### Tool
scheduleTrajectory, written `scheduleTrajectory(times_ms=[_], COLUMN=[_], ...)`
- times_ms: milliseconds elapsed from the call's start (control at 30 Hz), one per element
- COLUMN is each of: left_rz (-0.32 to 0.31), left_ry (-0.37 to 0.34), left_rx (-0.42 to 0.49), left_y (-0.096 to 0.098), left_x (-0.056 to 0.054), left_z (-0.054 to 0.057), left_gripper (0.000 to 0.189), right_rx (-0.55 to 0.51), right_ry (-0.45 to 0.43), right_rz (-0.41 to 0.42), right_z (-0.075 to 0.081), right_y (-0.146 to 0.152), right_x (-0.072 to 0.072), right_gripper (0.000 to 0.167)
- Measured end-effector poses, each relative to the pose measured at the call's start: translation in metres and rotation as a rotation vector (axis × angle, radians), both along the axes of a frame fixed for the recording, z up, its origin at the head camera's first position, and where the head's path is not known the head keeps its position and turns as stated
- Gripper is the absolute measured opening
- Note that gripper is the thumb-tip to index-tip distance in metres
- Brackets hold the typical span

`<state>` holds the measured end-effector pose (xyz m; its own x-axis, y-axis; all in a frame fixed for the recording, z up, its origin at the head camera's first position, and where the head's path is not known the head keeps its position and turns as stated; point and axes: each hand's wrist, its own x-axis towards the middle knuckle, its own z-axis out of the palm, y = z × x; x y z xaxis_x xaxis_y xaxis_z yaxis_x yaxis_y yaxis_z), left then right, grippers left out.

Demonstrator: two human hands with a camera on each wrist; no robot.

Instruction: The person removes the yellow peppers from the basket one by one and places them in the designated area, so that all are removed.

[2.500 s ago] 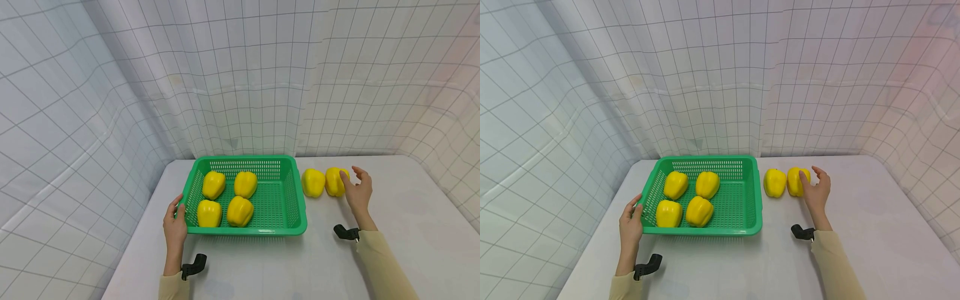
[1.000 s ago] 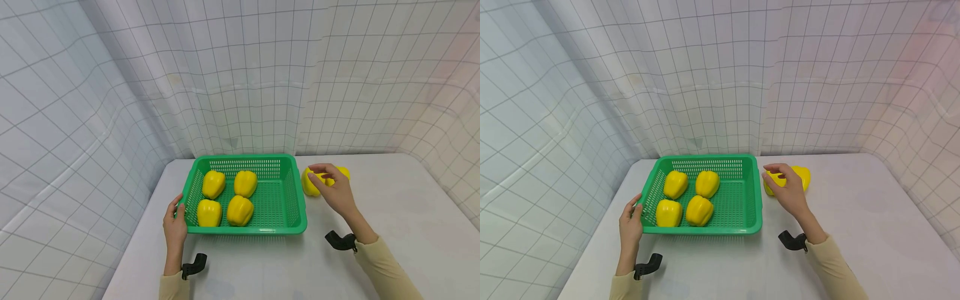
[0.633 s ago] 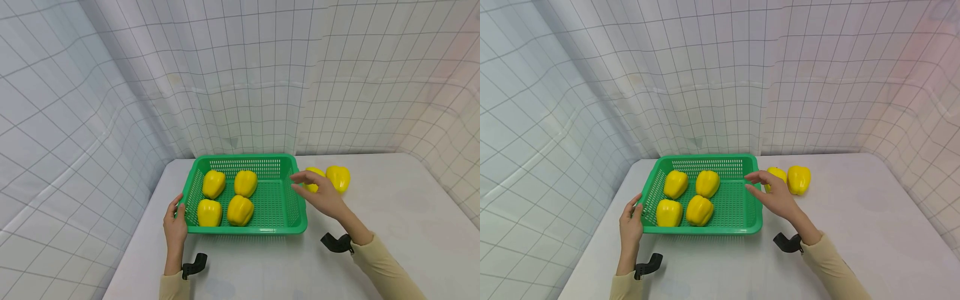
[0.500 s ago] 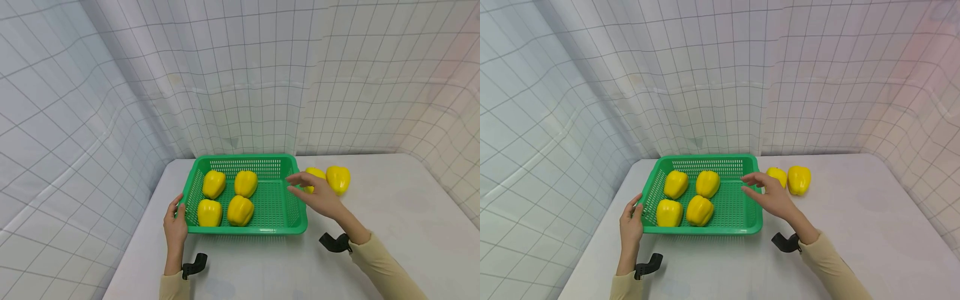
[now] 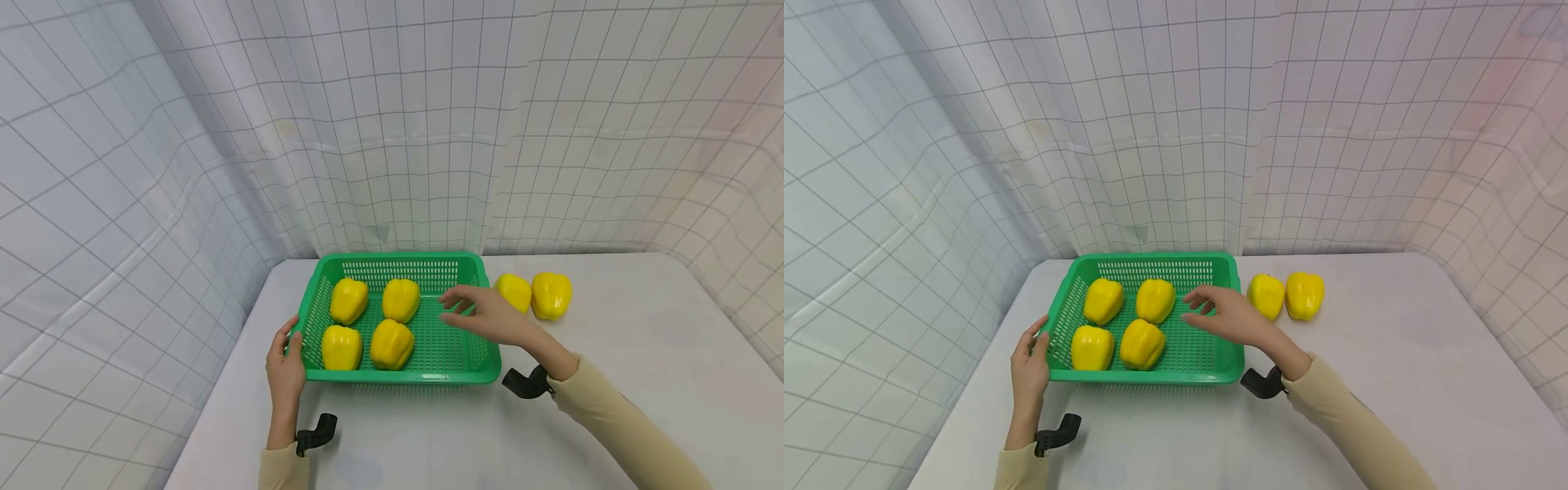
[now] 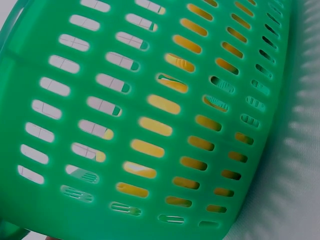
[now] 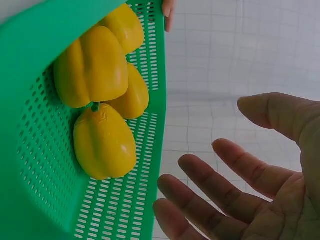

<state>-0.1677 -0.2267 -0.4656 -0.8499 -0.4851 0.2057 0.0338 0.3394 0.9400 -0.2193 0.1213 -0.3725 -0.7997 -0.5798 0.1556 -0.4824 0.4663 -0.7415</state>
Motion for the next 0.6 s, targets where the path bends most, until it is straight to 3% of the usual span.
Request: scheduleTrajectory(times_ms=[300,600], left_rz=[0.011,-0.004], left_ry=[0.004,0.005], left_rx=[-0.016,0.005], left_y=[-0.003,0.000], left_x=[0.002,0.001], left_z=[0.001,0.001], left_gripper=[0.037,0.036], right_rx=[0.142,0.250], right_ry=[-0.006,-0.106], right_rz=[0.101,0.133], right_z=[0.007,0.004], right_y=[-0.030,-0.046], right_x=[-0.013,-0.026], right_gripper=[0.040,0.045])
